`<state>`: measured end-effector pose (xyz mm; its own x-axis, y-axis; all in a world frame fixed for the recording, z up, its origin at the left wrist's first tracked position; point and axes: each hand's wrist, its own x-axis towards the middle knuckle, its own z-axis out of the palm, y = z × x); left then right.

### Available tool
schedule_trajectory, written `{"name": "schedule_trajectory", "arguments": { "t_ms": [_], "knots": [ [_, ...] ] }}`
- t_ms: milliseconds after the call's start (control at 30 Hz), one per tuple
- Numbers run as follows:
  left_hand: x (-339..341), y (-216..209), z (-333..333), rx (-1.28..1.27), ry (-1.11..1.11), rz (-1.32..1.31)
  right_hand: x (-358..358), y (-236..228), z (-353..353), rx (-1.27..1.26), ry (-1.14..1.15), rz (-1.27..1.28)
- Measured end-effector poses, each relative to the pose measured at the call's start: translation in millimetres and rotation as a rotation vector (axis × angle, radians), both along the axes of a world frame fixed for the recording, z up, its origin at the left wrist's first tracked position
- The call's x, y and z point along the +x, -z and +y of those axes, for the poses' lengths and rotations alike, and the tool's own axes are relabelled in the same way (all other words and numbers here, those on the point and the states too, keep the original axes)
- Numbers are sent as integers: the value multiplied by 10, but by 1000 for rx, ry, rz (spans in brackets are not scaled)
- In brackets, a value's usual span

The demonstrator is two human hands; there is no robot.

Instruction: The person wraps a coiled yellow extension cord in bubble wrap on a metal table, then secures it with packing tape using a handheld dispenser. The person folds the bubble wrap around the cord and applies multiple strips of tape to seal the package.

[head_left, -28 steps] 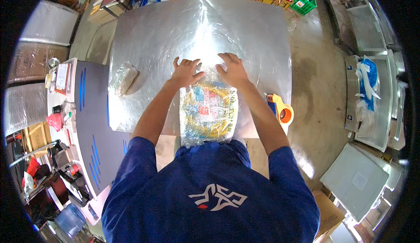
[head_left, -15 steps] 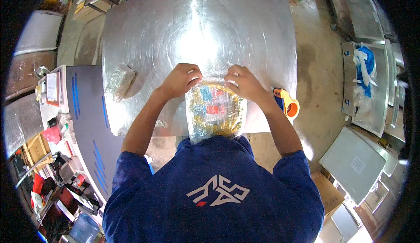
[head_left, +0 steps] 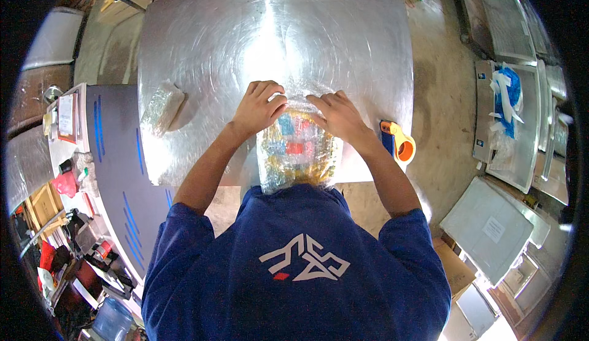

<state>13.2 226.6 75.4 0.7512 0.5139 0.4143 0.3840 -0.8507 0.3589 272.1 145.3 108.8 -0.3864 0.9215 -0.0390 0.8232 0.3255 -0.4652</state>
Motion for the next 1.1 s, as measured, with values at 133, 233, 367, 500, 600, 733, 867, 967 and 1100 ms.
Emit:
{"name": "schedule_trajectory", "arguments": {
  "t_ms": [133, 233, 367, 500, 600, 733, 867, 967, 1100],
  "knots": [
    [-67, 10, -99, -20, 32, 75, -52, -130, 216, -447, -44, -76],
    [-84, 88, -234, -29, -20, 106, -161, -117, 504, -536, -10, -158],
    [-32, 22, -292, -34, -54, 98, -207, 74, 723, -510, 94, -205],
    [-56, 17, -315, -56, -60, 110, -213, 214, 823, -413, 135, -145],
    [-37, 6, -292, -158, -92, 178, -208, 264, 950, -479, -84, -42],
    [14, 59, -45, -138, -30, 211, -249, 507, 1149, -576, -210, -117],
    [74, 90, 255, -381, -37, 145, -214, 601, 1351, -657, 24, 107],
    [126, 65, 491, -717, -88, 194, -84, 401, 1459, -774, 189, 328],
    [190, 108, 527, -1028, -158, 126, 209, 237, 1059, -638, 215, 589]
  ]
}}
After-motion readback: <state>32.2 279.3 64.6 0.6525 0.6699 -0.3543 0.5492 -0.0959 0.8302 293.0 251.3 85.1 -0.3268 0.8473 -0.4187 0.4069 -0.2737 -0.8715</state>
